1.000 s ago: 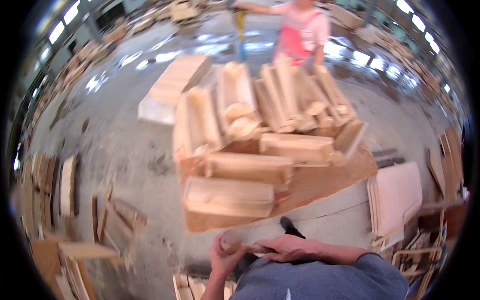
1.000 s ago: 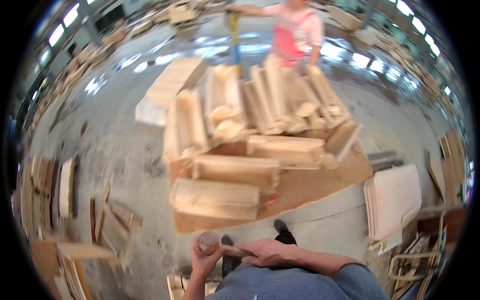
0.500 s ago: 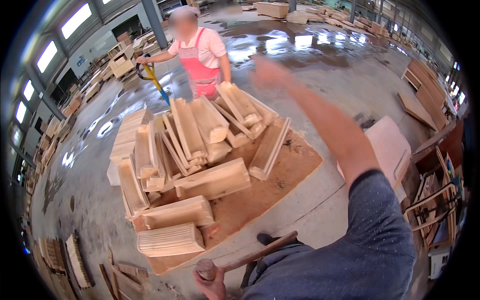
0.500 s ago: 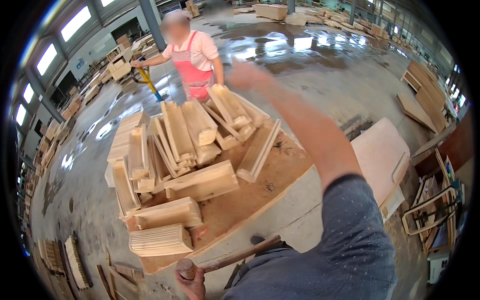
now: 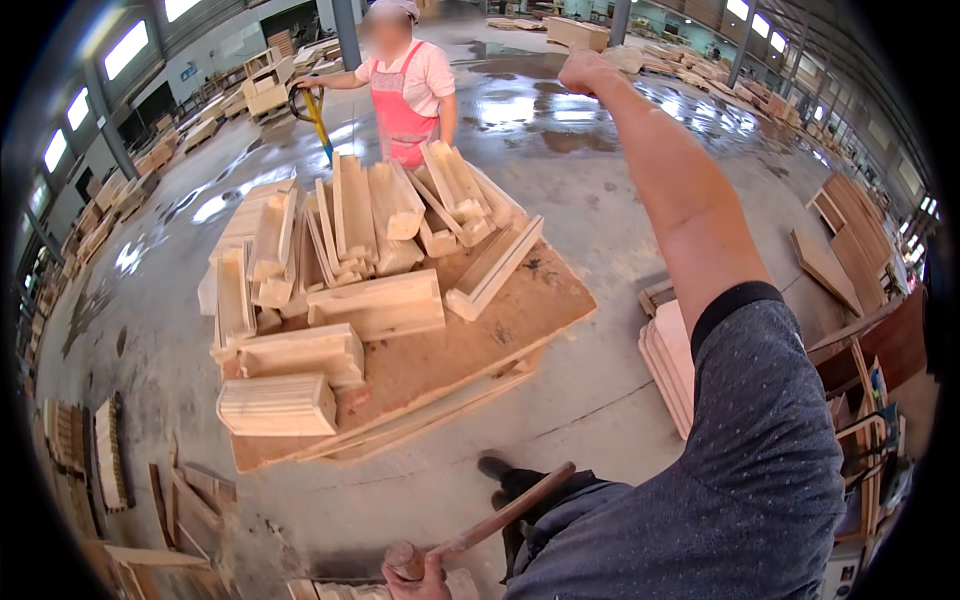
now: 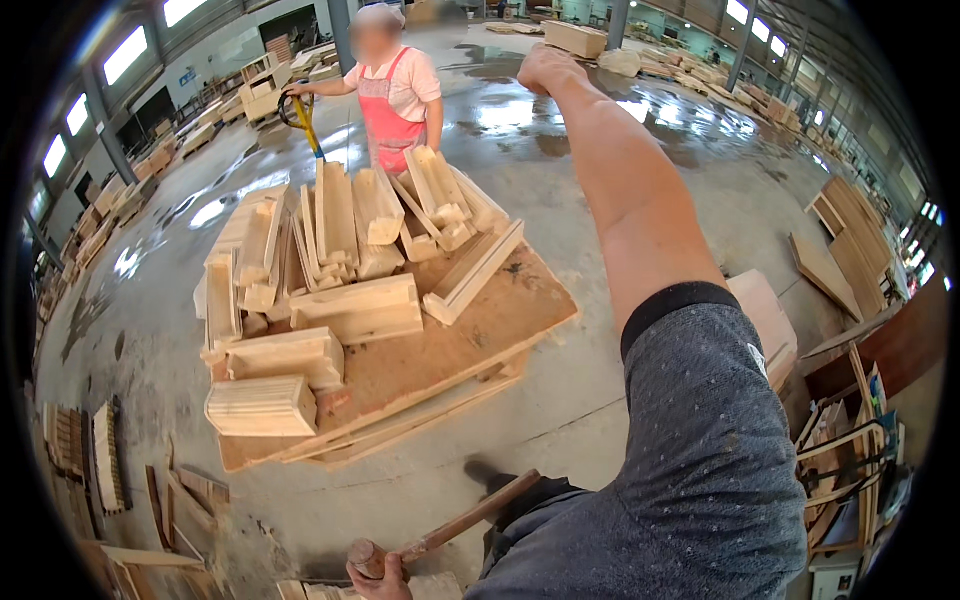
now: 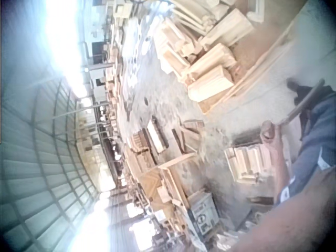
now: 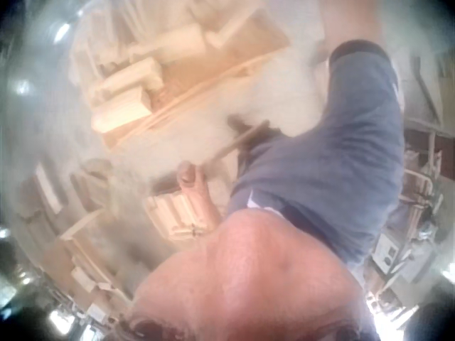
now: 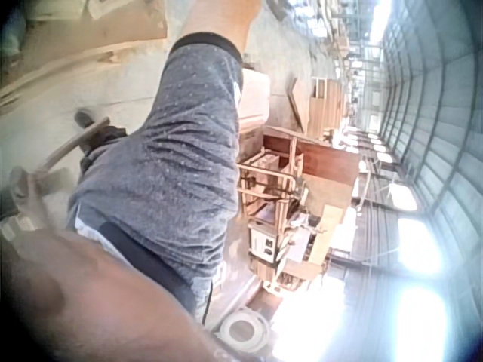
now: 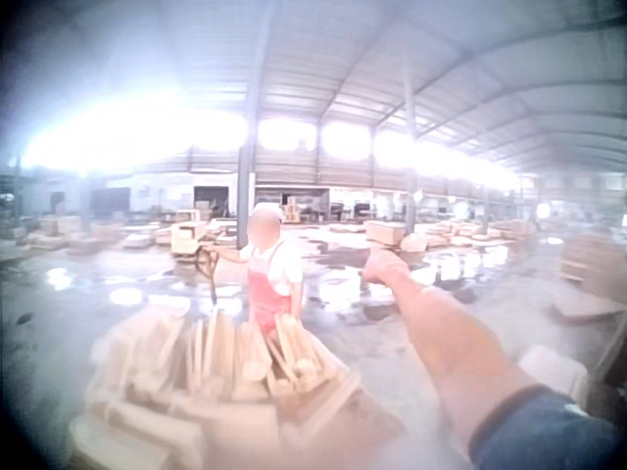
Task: The person assembles wooden furniture components in a workshop. They apply glue to dowels and slots using a brush, insert the dowels into the wood, and use a wooden mallet to tap the pieces together. The person secures the assembly in a bench vise and continues to hammer the joints tight.
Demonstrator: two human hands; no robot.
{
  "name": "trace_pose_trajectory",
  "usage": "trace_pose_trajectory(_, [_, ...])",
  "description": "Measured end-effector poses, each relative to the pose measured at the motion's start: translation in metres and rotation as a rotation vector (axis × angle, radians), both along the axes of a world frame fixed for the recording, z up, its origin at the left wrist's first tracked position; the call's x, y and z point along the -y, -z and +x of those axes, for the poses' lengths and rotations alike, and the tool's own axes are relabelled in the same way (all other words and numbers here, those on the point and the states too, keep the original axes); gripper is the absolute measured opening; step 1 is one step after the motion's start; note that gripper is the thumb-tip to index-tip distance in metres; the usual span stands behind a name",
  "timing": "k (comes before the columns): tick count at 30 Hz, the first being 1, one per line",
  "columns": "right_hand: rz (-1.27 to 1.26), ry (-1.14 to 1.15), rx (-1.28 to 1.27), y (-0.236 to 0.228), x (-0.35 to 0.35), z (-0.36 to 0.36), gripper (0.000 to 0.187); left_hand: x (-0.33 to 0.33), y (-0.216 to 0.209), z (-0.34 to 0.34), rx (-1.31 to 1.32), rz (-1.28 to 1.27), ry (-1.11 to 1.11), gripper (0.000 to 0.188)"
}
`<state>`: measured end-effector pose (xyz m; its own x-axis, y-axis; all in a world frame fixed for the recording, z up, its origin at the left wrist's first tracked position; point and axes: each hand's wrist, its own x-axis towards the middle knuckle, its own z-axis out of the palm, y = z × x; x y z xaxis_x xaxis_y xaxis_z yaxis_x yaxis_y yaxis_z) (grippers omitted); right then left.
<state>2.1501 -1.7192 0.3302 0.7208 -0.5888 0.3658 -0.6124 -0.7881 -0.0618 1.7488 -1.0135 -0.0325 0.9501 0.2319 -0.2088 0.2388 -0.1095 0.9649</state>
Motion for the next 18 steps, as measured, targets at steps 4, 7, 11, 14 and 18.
trace_pose_trajectory(4, [-0.124, -0.071, -0.044, -0.017, 0.003, -0.041, 0.033, 0.024, -0.015, -0.06, 0.046, 0.104, -0.073, 0.074])
trace_pose_trajectory(7, [-0.274, -0.194, -0.226, -0.032, 0.016, -0.074, 0.025, 0.038, -0.005, -0.098, -0.136, 0.046, -0.134, 0.075])
trace_pose_trajectory(11, [-0.392, -0.251, -0.196, -0.012, 0.032, -0.106, 0.03, 0.082, 0.015, -0.134, 0.038, -0.079, -0.192, 0.076])
trace_pose_trajectory(14, [0.112, -0.51, 0.154, 0.06, 0.016, -0.154, 0.054, 0.126, 0.003, -0.166, -0.025, 0.083, -0.199, 0.068])
trace_pose_trajectory(18, [0.298, -1.066, -0.503, 0.203, -0.083, -0.248, 0.05, 0.189, -0.024, -0.215, 0.05, -0.058, -0.207, 0.062])
